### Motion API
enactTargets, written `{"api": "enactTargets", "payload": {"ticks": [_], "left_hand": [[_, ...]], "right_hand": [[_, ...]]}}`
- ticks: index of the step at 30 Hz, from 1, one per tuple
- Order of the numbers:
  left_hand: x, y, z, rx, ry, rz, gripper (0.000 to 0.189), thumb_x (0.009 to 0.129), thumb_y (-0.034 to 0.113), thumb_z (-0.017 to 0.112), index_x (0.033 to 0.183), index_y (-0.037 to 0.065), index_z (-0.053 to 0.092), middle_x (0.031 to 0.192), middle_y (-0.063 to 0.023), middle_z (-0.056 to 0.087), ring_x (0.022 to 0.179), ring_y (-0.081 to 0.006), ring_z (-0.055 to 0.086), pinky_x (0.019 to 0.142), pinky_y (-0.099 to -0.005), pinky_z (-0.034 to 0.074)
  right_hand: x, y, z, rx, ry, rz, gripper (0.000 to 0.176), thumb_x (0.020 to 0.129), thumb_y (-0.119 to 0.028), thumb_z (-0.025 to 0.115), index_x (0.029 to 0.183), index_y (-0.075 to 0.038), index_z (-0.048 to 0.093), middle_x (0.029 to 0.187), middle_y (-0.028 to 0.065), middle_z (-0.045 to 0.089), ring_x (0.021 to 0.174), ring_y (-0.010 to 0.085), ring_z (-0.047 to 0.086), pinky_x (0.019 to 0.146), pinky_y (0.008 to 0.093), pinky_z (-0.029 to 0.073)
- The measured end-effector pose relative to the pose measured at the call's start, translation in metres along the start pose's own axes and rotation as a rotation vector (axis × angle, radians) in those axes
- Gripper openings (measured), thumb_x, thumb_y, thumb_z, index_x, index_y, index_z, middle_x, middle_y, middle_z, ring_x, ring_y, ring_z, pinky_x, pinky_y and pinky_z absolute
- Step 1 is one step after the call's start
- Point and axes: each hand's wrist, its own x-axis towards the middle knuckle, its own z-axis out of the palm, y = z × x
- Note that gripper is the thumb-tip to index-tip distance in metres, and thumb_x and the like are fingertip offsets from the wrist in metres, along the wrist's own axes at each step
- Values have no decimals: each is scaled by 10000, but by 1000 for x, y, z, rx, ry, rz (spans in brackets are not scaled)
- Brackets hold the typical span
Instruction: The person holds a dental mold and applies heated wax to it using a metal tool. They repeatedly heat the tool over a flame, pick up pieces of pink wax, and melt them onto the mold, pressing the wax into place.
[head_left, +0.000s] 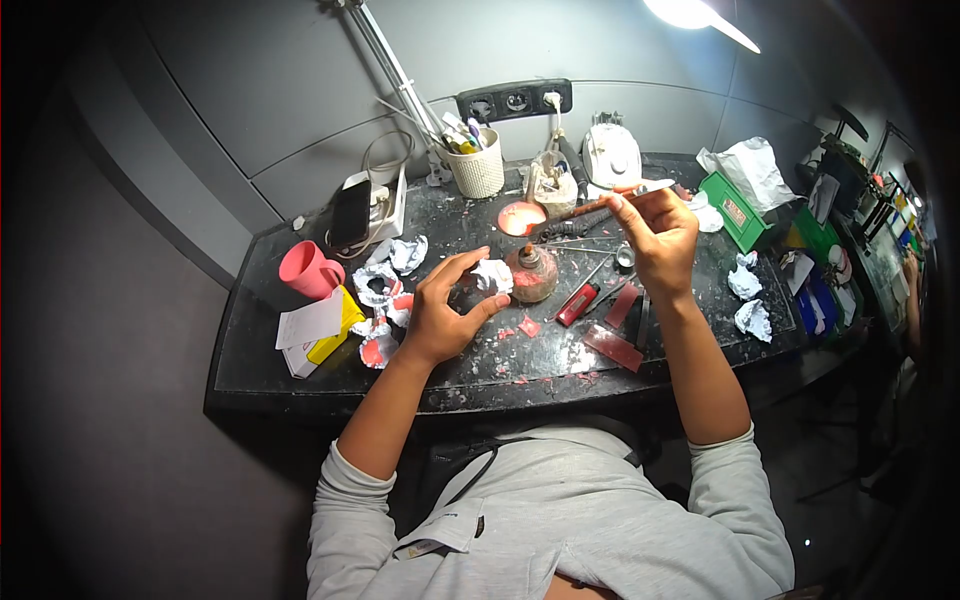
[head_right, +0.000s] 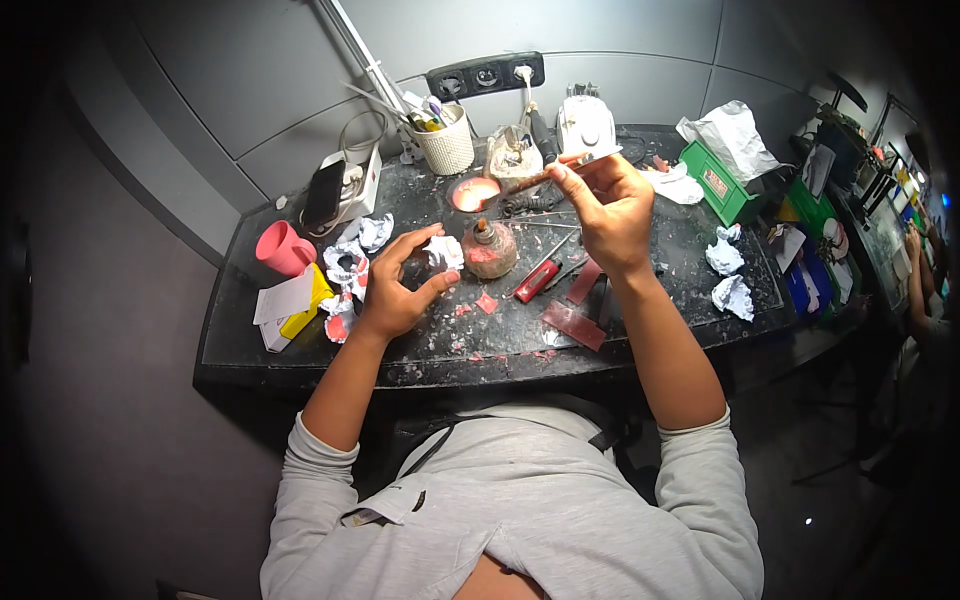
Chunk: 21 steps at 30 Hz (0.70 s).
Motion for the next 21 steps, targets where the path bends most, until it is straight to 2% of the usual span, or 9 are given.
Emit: {"api": "enactTargets", "payload": {"ticks": [6,17,20,21], "left_hand": [[-2,-10,3,-83,-28,-5,610,815,102,829,1344,-39,561,1320,-171,606,1212,-224,589,1066,-342,441],[-2,-7,1,-78,-48,-5,632,833,136,823,1372,-34,542,1351,-174,606,1265,-241,572,1091,-359,430],[-2,-6,1,-83,-63,0,638,835,140,822,1379,-31,538,1361,-171,603,1273,-241,569,1095,-361,427],[-2,-6,1,-90,-74,1,639,835,142,821,1381,-30,536,1367,-171,601,1277,-240,568,1097,-361,425]], "right_hand": [[-1,2,1,-13,-26,46,133,911,13,718,1038,29,683,960,85,732,893,113,685,815,246,529],[-2,-2,0,10,0,102,127,905,1,730,1019,31,681,952,92,738,884,117,690,808,246,531],[-3,-2,-1,81,-77,91,126,902,-3,735,1009,35,679,964,105,739,890,123,692,802,250,536],[-5,-5,0,118,-115,147,127,903,-3,733,1010,36,679,971,108,737,900,129,692,808,255,541]]}}
